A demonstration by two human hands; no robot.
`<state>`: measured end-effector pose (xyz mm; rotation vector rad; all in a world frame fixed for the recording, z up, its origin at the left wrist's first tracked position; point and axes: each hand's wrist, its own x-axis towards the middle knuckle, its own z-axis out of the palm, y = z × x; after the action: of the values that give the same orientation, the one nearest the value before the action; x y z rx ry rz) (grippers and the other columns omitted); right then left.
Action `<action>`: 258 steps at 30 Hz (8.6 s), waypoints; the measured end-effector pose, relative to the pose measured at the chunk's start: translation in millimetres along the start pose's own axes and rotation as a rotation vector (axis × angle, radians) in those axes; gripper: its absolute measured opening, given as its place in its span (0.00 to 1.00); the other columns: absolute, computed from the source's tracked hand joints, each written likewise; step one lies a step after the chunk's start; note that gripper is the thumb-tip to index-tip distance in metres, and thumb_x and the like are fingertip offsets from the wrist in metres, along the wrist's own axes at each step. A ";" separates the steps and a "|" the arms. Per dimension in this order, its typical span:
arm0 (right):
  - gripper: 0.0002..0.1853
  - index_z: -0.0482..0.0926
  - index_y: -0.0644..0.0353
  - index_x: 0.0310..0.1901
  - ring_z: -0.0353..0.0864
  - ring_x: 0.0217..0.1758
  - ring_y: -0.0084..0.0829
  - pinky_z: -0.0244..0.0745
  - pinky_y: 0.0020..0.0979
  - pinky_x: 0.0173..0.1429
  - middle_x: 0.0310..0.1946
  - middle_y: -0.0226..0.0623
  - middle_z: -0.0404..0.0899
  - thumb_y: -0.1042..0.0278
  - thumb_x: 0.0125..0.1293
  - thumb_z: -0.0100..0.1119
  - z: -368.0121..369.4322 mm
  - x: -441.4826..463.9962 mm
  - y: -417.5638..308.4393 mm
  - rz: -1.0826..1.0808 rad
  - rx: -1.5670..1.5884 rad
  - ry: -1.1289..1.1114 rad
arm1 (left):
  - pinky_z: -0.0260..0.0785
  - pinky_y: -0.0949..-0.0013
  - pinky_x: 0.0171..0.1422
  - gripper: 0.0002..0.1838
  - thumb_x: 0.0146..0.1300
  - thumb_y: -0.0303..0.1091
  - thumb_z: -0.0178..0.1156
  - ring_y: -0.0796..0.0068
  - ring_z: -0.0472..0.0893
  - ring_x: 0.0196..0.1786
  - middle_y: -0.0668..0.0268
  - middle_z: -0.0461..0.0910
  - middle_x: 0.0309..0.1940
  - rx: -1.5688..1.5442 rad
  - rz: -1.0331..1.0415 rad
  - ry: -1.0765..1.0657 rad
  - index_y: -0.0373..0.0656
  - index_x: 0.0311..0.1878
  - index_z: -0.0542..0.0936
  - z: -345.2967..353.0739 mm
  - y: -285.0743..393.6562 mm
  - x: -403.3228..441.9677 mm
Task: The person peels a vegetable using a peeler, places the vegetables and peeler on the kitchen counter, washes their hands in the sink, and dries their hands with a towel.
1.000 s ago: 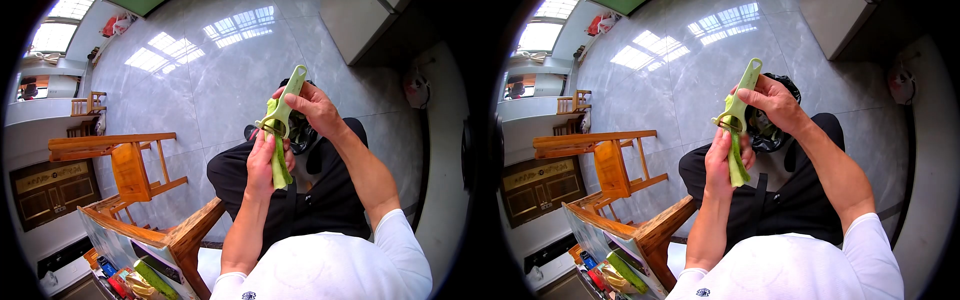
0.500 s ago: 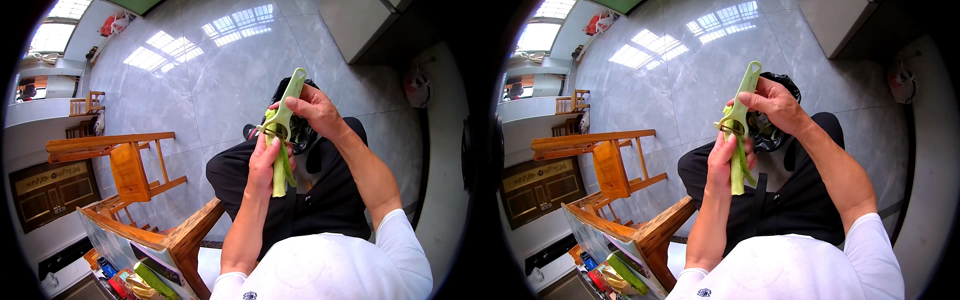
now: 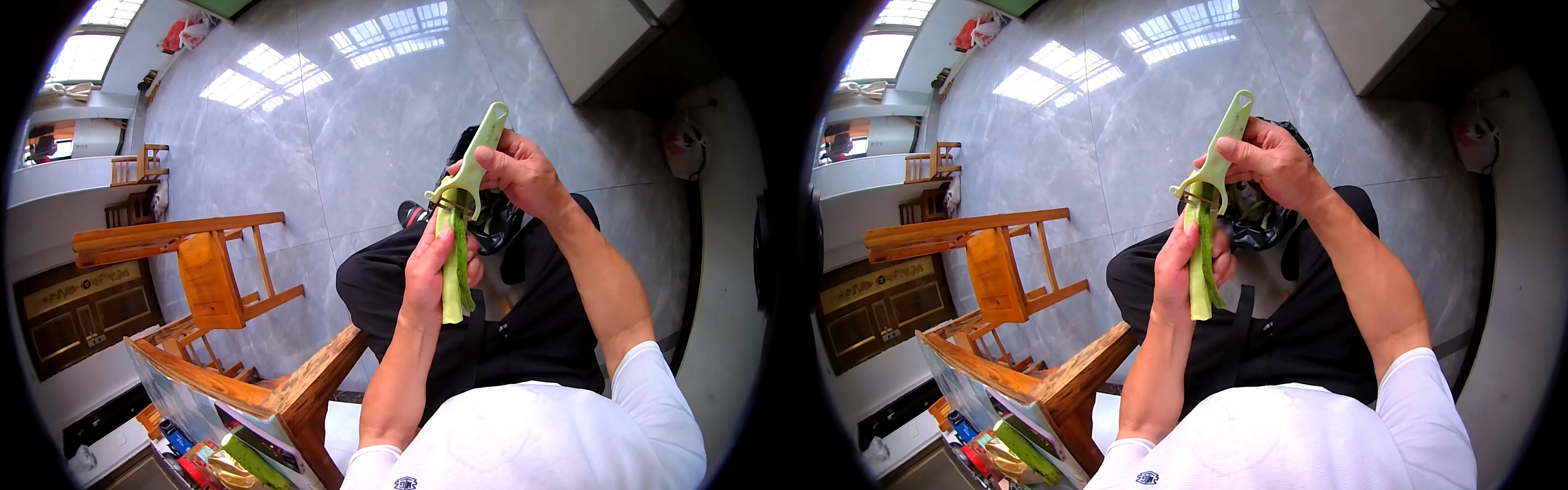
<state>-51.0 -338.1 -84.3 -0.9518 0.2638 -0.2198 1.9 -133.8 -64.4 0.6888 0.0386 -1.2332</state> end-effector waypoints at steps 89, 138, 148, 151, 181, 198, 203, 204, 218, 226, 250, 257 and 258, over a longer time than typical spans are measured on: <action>0.17 0.78 0.59 0.53 0.86 0.43 0.50 0.78 0.43 0.49 0.38 0.47 0.86 0.54 0.73 0.59 -138.1 22.8 153.5 0.110 -1.010 0.645 | 0.60 0.69 0.30 0.22 0.80 0.52 0.45 0.75 0.67 0.21 0.65 0.70 0.29 -0.329 -0.242 0.217 0.46 0.63 0.69 -88.1 -35.8 51.4; 0.13 0.78 0.63 0.51 0.81 0.41 0.22 0.80 0.30 0.48 0.40 0.30 0.82 0.60 0.75 0.61 -136.4 28.4 169.1 0.145 -0.699 0.601 | 0.69 0.73 0.28 0.08 0.67 0.25 0.65 0.79 0.74 0.24 0.67 0.77 0.29 0.432 -0.127 0.551 0.38 0.45 0.76 -119.3 -73.1 135.8; 0.12 0.76 0.62 0.51 0.89 0.41 0.32 0.87 0.36 0.48 0.43 0.38 0.84 0.61 0.78 0.57 -80.5 -17.8 66.1 0.207 0.075 0.502 | 0.63 0.69 0.31 0.26 0.80 0.57 0.48 0.73 0.70 0.28 0.65 0.71 0.33 -0.182 -0.177 0.369 0.40 0.55 0.73 -103.2 -44.8 105.2; 0.13 0.75 0.62 0.52 0.89 0.41 0.32 0.87 0.36 0.49 0.43 0.38 0.84 0.61 0.78 0.56 -60.1 -30.4 51.5 0.193 0.117 0.433 | 0.61 0.70 0.30 0.28 0.78 0.60 0.47 0.74 0.69 0.26 0.65 0.70 0.32 -0.477 -0.234 0.082 0.40 0.56 0.72 -96.6 -36.7 89.2; 0.16 0.76 0.63 0.53 0.84 0.41 0.23 0.82 0.28 0.47 0.42 0.33 0.83 0.57 0.78 0.57 -28.6 -28.9 12.1 0.070 -0.152 0.145 | 0.57 0.70 0.26 0.18 0.81 0.47 0.43 0.74 0.66 0.22 0.67 0.69 0.28 -0.105 -0.218 0.112 0.42 0.47 0.74 -24.1 -39.5 58.6; 0.15 0.78 0.63 0.51 0.83 0.42 0.25 0.80 0.29 0.49 0.41 0.33 0.84 0.57 0.78 0.57 -76.6 12.8 31.8 -0.042 -0.352 0.370 | 0.56 0.72 0.26 0.23 0.81 0.50 0.46 0.77 0.63 0.22 0.67 0.66 0.27 -0.066 -0.235 0.175 0.36 0.59 0.71 -32.5 -38.9 36.7; 0.17 0.79 0.63 0.54 0.82 0.43 0.26 0.77 0.31 0.51 0.41 0.36 0.85 0.58 0.75 0.60 -97.1 15.3 71.4 -0.037 -0.607 0.449 | 0.56 0.71 0.27 0.23 0.81 0.49 0.45 0.77 0.62 0.23 0.67 0.66 0.26 -0.124 -0.214 0.182 0.36 0.59 0.71 -42.9 -34.1 24.4; 0.17 0.79 0.63 0.54 0.82 0.43 0.26 0.77 0.31 0.51 0.41 0.36 0.85 0.58 0.75 0.60 -94.3 16.0 77.0 -0.037 -0.608 0.442 | 0.56 0.71 0.27 0.23 0.81 0.49 0.45 0.77 0.62 0.23 0.67 0.66 0.26 -0.133 -0.210 0.159 0.36 0.59 0.71 -45.5 -32.8 22.7; 0.12 0.80 0.59 0.42 0.81 0.35 0.49 0.74 0.44 0.39 0.30 0.46 0.80 0.57 0.72 0.63 -92.3 17.4 146.7 -0.212 -0.904 0.640 | 0.57 0.71 0.28 0.23 0.81 0.50 0.44 0.77 0.63 0.23 0.67 0.66 0.26 -0.105 -0.126 0.249 0.36 0.58 0.71 -55.1 -21.1 -2.6; 0.15 0.81 0.63 0.46 0.85 0.35 0.32 0.78 0.34 0.45 0.33 0.41 0.86 0.57 0.73 0.62 -106.3 14.7 129.1 -0.109 -0.995 0.505 | 0.58 0.72 0.29 0.24 0.82 0.50 0.42 0.77 0.64 0.24 0.66 0.67 0.27 -0.097 -0.044 0.208 0.36 0.59 0.71 -54.1 -9.8 -37.2; 0.17 0.66 0.57 0.59 0.77 0.39 0.21 0.76 0.28 0.45 0.36 0.31 0.76 0.80 0.71 0.52 277.3 -16.4 5.0 -0.045 -0.144 -0.791 | 0.61 0.72 0.28 0.29 0.77 0.51 0.55 0.76 0.68 0.24 0.63 0.71 0.28 0.504 0.899 1.118 0.30 0.62 0.71 95.9 41.3 -416.6; 0.17 0.74 0.58 0.59 0.78 0.38 0.26 0.76 0.32 0.46 0.39 0.35 0.79 0.80 0.71 0.51 327.2 -25.1 -17.9 -0.182 -0.520 -0.910 | 0.58 0.72 0.25 0.28 0.79 0.54 0.50 0.78 0.65 0.21 0.65 0.68 0.25 0.363 1.053 0.913 0.32 0.59 0.72 82.8 33.8 -430.5; 0.14 0.76 0.59 0.56 0.79 0.38 0.27 0.76 0.33 0.46 0.39 0.35 0.79 0.79 0.71 0.52 329.1 -23.1 -16.7 -0.192 -0.495 -0.939 | 0.57 0.72 0.25 0.29 0.79 0.54 0.49 0.78 0.65 0.21 0.65 0.68 0.25 0.321 1.088 0.887 0.33 0.59 0.72 78.4 31.9 -428.3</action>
<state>30.3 -86.9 114.1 -1.4666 -0.6696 0.1411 -149.4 196.3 178.1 1.2626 0.1739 0.1691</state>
